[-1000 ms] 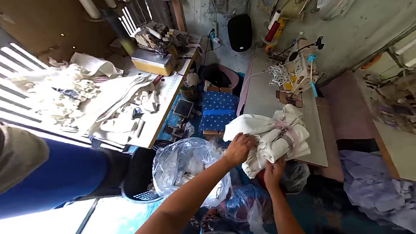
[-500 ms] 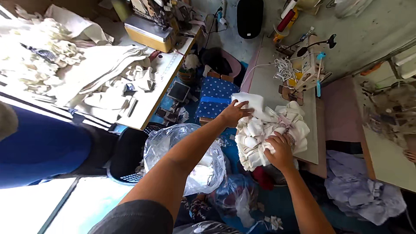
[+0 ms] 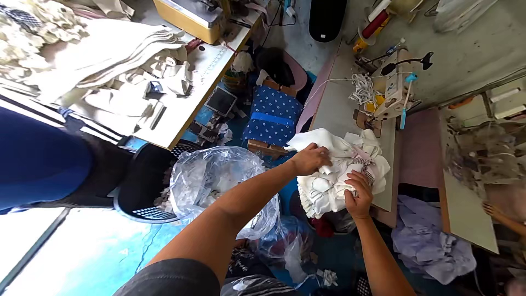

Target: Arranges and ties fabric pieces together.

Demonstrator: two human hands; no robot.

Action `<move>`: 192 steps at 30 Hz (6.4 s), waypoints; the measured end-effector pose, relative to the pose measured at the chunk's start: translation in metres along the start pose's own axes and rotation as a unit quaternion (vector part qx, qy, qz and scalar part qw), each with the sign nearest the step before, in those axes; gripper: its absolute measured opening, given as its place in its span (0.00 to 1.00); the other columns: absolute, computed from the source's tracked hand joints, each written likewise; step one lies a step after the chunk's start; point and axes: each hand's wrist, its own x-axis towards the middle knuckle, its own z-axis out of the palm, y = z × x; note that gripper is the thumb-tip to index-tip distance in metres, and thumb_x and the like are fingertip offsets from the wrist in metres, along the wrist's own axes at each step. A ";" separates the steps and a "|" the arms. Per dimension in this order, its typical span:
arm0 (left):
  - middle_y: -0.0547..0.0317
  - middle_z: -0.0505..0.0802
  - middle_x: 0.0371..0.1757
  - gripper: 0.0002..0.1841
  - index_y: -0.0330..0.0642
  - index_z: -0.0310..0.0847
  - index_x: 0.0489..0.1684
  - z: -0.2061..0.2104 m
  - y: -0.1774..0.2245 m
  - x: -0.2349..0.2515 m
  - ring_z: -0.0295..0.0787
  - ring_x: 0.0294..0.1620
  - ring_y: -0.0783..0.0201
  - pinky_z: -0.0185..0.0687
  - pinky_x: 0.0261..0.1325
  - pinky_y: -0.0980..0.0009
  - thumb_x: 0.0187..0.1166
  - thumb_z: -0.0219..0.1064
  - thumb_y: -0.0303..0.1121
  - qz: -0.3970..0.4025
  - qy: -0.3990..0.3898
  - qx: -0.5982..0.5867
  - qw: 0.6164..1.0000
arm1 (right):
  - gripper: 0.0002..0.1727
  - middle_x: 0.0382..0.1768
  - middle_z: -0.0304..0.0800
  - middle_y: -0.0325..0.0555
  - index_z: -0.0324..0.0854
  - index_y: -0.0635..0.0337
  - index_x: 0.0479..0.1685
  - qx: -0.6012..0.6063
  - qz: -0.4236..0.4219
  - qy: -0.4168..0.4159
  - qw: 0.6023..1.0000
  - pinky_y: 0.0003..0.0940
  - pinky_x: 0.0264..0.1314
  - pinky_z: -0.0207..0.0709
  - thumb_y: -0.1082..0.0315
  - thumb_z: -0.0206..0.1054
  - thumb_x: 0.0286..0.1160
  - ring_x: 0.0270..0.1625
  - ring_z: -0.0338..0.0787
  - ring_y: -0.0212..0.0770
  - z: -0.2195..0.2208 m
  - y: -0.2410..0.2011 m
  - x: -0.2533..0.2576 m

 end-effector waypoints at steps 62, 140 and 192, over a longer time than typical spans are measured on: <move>0.40 0.95 0.52 0.16 0.36 0.90 0.60 0.006 0.011 -0.010 0.92 0.58 0.44 0.81 0.68 0.41 0.83 0.68 0.36 -0.251 0.140 -0.307 0.907 | 0.17 0.54 0.94 0.61 0.90 0.67 0.40 -0.016 0.024 0.009 1.000 0.51 0.86 0.65 0.67 0.56 0.69 0.71 0.86 0.60 0.003 -0.005 0.000; 0.51 0.90 0.68 0.18 0.44 0.88 0.64 0.032 0.058 0.012 0.77 0.79 0.48 0.66 0.83 0.45 0.80 0.62 0.37 -0.088 0.170 -0.151 0.970 | 0.25 0.64 0.79 0.73 0.80 0.72 0.59 -0.136 0.309 0.051 0.940 0.74 0.68 0.66 0.69 0.67 0.58 0.68 0.79 0.73 -0.008 -0.002 0.009; 0.41 0.83 0.75 0.28 0.39 0.53 0.91 -0.017 0.073 0.153 0.87 0.65 0.59 0.81 0.69 0.62 0.95 0.38 0.41 -0.223 0.037 -0.608 0.761 | 0.35 0.53 0.90 0.60 0.72 0.82 0.64 0.105 0.424 0.540 0.719 0.35 0.68 0.84 0.75 0.84 0.56 0.58 0.92 0.40 -0.002 0.040 0.064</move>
